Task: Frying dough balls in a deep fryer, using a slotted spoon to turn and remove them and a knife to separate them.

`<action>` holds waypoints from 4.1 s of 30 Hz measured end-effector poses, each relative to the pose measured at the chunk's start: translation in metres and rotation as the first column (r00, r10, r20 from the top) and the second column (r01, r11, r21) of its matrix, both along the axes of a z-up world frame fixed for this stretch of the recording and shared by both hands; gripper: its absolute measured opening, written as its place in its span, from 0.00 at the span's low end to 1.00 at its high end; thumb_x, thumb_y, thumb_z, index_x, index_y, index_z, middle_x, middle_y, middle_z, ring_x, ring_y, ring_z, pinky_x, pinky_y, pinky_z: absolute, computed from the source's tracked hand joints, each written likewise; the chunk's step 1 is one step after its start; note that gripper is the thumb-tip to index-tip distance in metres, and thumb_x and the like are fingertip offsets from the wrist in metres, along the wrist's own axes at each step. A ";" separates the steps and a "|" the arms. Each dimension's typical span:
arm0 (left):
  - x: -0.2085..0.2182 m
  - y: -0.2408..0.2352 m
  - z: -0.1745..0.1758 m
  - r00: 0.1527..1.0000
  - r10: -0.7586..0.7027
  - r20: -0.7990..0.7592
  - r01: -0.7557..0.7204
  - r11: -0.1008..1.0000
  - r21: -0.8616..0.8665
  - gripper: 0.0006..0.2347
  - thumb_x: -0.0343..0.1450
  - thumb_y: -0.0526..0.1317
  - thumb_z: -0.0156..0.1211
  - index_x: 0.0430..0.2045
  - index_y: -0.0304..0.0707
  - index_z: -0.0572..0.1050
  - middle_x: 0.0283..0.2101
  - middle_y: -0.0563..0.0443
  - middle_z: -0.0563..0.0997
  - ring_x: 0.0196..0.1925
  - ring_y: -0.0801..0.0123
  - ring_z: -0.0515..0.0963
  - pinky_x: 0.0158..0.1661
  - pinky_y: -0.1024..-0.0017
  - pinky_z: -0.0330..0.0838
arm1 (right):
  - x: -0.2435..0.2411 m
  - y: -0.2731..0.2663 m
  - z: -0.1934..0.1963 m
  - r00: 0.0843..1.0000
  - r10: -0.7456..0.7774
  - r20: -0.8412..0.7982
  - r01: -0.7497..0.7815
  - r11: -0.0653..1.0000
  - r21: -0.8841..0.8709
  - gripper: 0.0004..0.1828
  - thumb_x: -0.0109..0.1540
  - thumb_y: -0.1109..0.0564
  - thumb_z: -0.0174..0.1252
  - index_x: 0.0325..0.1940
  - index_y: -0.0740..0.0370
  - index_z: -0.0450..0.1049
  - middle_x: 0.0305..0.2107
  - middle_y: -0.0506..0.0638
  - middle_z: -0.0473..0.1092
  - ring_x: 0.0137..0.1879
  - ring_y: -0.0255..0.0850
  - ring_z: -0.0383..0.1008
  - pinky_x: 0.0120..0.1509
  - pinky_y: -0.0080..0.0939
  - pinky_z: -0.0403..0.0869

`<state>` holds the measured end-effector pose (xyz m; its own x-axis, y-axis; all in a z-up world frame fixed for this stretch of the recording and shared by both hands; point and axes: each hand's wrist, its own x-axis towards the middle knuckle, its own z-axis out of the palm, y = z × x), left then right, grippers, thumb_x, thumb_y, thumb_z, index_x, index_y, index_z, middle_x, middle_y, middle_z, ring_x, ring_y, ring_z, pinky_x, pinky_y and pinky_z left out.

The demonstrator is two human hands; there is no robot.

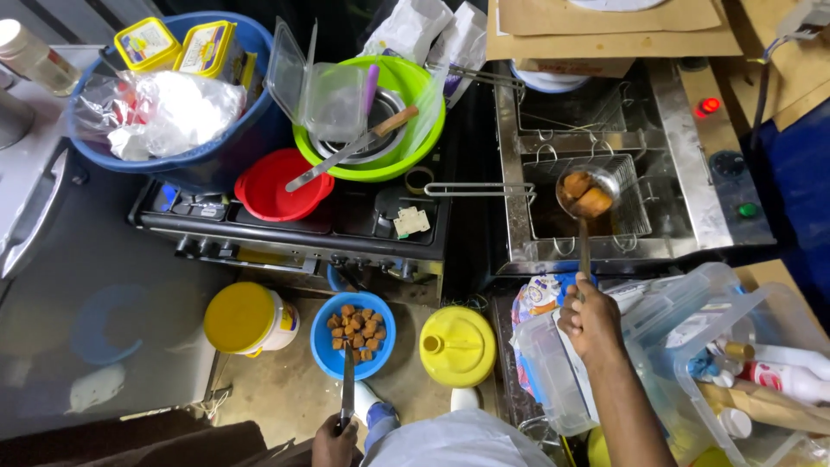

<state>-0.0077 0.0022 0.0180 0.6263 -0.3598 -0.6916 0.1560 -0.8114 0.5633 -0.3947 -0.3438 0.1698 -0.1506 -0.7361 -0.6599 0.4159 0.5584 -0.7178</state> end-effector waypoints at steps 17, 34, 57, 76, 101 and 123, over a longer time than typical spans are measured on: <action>0.005 0.009 -0.021 0.998 -0.058 0.017 0.057 0.997 0.047 0.15 0.72 0.41 0.65 0.47 0.33 0.89 0.29 0.39 0.88 0.32 0.57 0.84 0.41 0.62 0.76 | -0.005 0.002 -0.004 0.999 0.049 -0.024 -0.050 0.998 -0.049 0.18 0.80 0.47 0.54 0.40 0.56 0.69 0.19 0.40 0.56 0.17 0.29 0.49 0.18 0.35 0.46; 0.008 0.007 -0.018 0.998 -0.061 0.026 0.059 0.996 0.069 0.17 0.71 0.40 0.65 0.53 0.34 0.89 0.31 0.39 0.89 0.35 0.57 0.85 0.43 0.62 0.75 | -0.004 -0.001 -0.018 0.999 0.030 0.029 -0.029 0.999 -0.036 0.17 0.79 0.47 0.56 0.38 0.55 0.68 0.17 0.39 0.55 0.16 0.29 0.47 0.18 0.35 0.44; 0.007 0.010 -0.008 0.999 -0.034 -0.018 0.034 0.999 0.003 0.17 0.73 0.39 0.65 0.54 0.29 0.88 0.30 0.39 0.87 0.35 0.57 0.84 0.44 0.63 0.76 | -0.008 0.000 -0.016 0.991 0.103 0.085 -0.101 0.995 -0.023 0.17 0.79 0.46 0.55 0.38 0.53 0.70 0.16 0.38 0.56 0.15 0.28 0.49 0.16 0.34 0.47; 0.011 0.015 -0.016 0.990 -0.127 0.055 0.126 0.992 0.034 0.18 0.70 0.44 0.65 0.50 0.33 0.89 0.31 0.43 0.90 0.38 0.58 0.86 0.47 0.63 0.76 | -0.004 -0.001 0.025 0.998 0.061 -0.021 -0.063 0.993 -0.101 0.18 0.80 0.45 0.55 0.40 0.55 0.69 0.18 0.40 0.56 0.16 0.29 0.49 0.18 0.35 0.46; -0.003 0.016 0.023 0.998 -0.051 -0.049 0.050 0.998 -0.024 0.12 0.76 0.40 0.62 0.45 0.29 0.86 0.31 0.41 0.86 0.33 0.59 0.81 0.36 0.61 0.76 | -0.011 0.006 0.019 0.997 0.080 -0.007 -0.079 0.996 0.034 0.16 0.80 0.46 0.55 0.41 0.53 0.67 0.17 0.36 0.56 0.16 0.27 0.48 0.17 0.33 0.45; 0.000 0.015 0.023 0.999 -0.038 -0.020 0.037 0.997 -0.074 0.11 0.75 0.41 0.62 0.46 0.37 0.85 0.32 0.48 0.85 0.31 0.65 0.81 0.33 0.63 0.76 | -0.087 -0.043 -0.093 0.954 0.272 0.123 -0.275 0.962 0.004 0.21 0.78 0.31 0.55 0.38 0.41 0.70 0.16 0.30 0.53 0.15 0.25 0.49 0.16 0.32 0.44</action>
